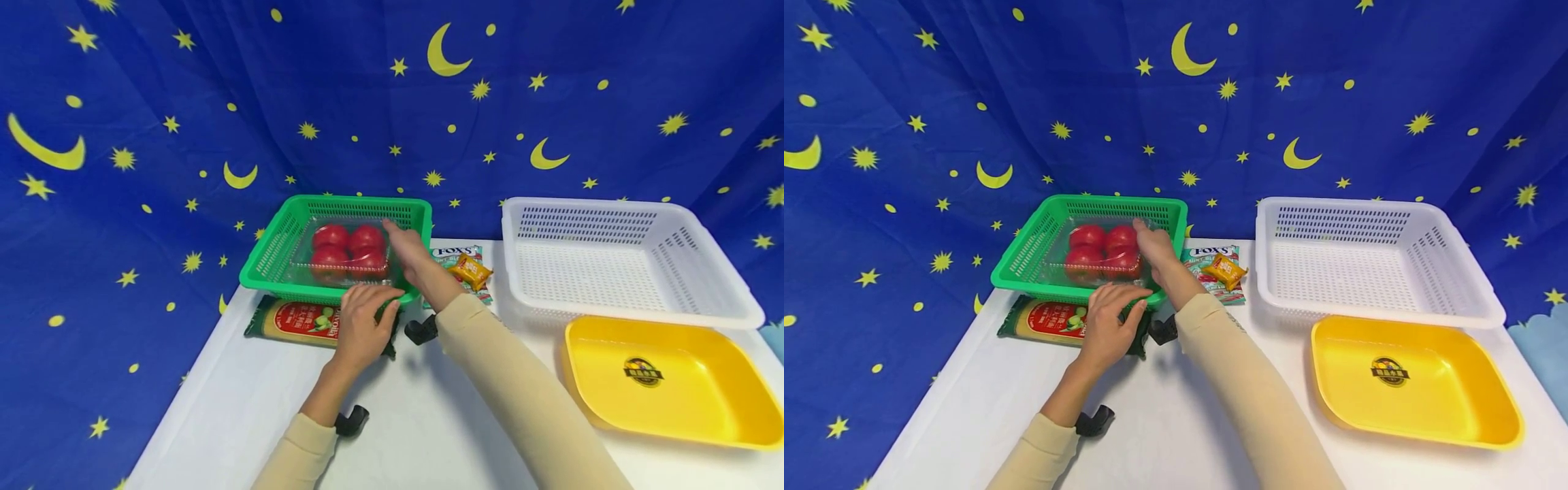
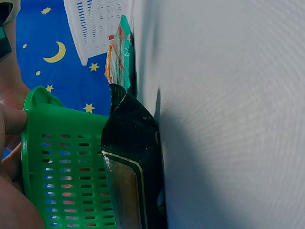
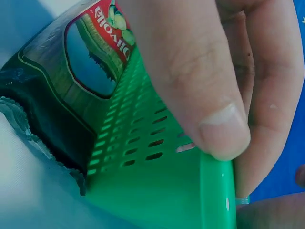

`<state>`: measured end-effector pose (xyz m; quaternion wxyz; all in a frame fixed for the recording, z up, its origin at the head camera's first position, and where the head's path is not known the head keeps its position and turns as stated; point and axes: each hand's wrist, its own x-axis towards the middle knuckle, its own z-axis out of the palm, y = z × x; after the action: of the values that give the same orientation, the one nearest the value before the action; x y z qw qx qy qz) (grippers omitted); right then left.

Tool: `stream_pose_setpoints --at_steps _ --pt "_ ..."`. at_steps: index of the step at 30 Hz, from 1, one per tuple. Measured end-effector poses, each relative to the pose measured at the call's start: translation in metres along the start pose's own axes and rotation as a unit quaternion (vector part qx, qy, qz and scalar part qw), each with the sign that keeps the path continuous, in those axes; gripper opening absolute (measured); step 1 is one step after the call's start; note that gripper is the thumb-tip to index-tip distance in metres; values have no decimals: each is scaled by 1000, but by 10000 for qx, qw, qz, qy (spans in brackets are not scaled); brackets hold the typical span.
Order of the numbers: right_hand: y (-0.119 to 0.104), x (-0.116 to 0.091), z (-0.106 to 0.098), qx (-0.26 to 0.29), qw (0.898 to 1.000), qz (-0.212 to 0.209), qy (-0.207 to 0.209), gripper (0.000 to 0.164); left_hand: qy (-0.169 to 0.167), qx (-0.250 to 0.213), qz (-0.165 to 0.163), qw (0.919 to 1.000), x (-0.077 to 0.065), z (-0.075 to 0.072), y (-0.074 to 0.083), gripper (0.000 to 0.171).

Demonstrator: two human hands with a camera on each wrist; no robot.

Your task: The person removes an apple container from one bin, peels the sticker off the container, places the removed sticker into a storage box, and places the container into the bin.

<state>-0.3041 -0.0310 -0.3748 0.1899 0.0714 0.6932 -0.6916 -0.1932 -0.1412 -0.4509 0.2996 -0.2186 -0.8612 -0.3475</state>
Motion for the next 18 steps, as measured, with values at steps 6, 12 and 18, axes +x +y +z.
stream_pose_setpoints --at_steps 6,12,18 --pt "-1 -1 -2 -107 9998 -21 158 82 35 -42 26 10000 1 2 0 17" --pt "0 -6 -7 -286 9993 -154 207 79 86 -79 89 9999 2 4 2 17" --pt "-2 -12 -12 -122 9994 -280 -166 71 120 -82 92 9999 0 1 1 17"
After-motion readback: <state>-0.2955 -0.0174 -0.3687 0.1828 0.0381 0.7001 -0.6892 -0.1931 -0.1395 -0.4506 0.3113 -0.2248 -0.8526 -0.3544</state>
